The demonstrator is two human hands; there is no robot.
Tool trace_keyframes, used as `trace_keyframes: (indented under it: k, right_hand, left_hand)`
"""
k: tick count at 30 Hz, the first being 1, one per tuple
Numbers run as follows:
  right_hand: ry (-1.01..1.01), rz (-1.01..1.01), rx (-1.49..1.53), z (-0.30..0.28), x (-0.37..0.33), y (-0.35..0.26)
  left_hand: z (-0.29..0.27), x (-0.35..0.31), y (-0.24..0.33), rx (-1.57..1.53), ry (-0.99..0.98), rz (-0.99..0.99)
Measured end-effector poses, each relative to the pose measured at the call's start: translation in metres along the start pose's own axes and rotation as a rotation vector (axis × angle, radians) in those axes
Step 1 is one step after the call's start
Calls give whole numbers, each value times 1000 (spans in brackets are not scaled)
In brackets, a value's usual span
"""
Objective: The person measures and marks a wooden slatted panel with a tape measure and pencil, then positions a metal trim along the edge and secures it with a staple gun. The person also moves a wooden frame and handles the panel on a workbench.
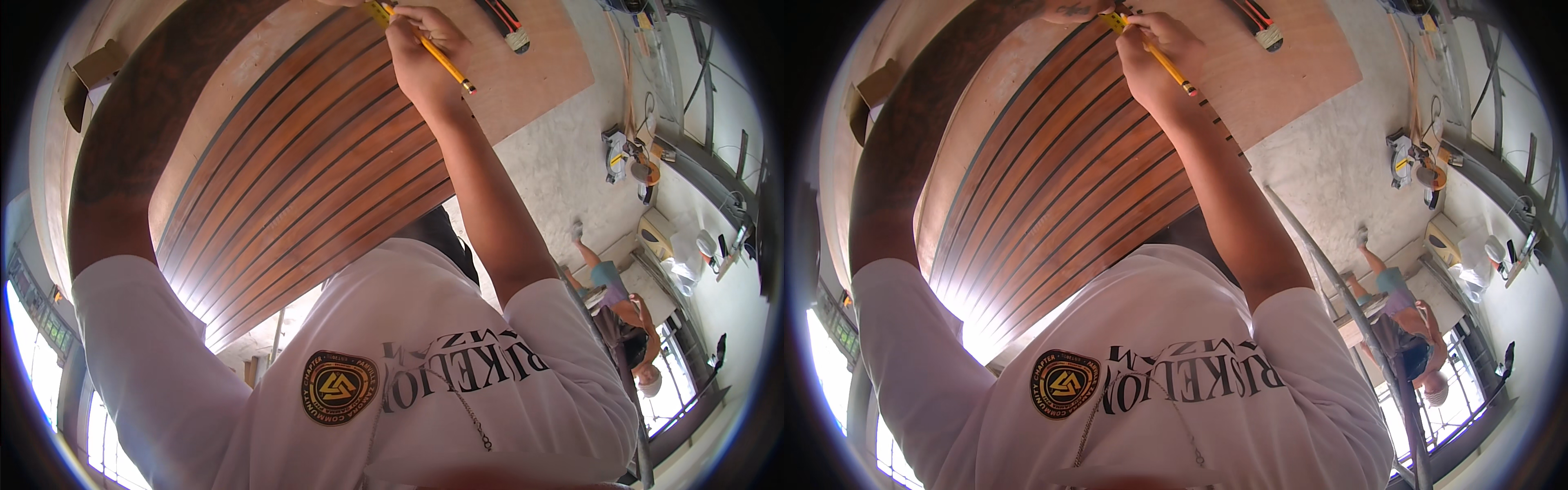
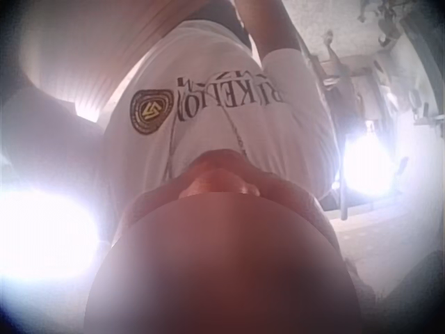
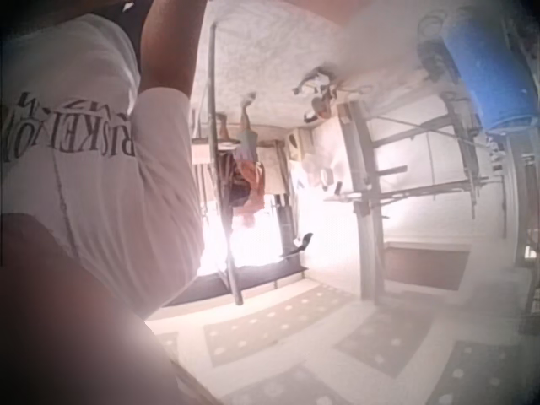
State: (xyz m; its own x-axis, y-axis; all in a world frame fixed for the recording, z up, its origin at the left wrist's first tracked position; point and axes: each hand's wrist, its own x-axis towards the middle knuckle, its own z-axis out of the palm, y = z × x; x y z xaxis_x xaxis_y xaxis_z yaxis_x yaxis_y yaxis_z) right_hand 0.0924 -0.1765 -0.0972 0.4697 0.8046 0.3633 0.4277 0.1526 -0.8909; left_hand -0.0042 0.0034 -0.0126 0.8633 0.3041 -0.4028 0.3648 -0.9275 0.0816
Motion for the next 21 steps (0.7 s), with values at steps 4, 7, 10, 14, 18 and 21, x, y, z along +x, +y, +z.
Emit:
trace_keyframes:
  k: [4,7,10,14,18,21]
  right_hand:
    - [-7,66,43,-2,0,-4]
    - [-36,109,61,-3,0,-6]
    - [-45,180,81,-3,0,-5]
    - [-11,107,86,0,0,-3]
    - [19,-65,90,2,-1,-1]
    - [-16,200,114,0,-2,-1]
  left_hand:
    - [-1,0,1,-22,-12,-18]
    - [-5,0,4,-28,-60,-48]
    - [-9,-2,7,-24,-80,-54]
    - [-11,-2,8,-35,-85,-65]
    - [-11,-2,8,-29,-94,-59]
    - [-11,-2,8,-25,-100,-52]
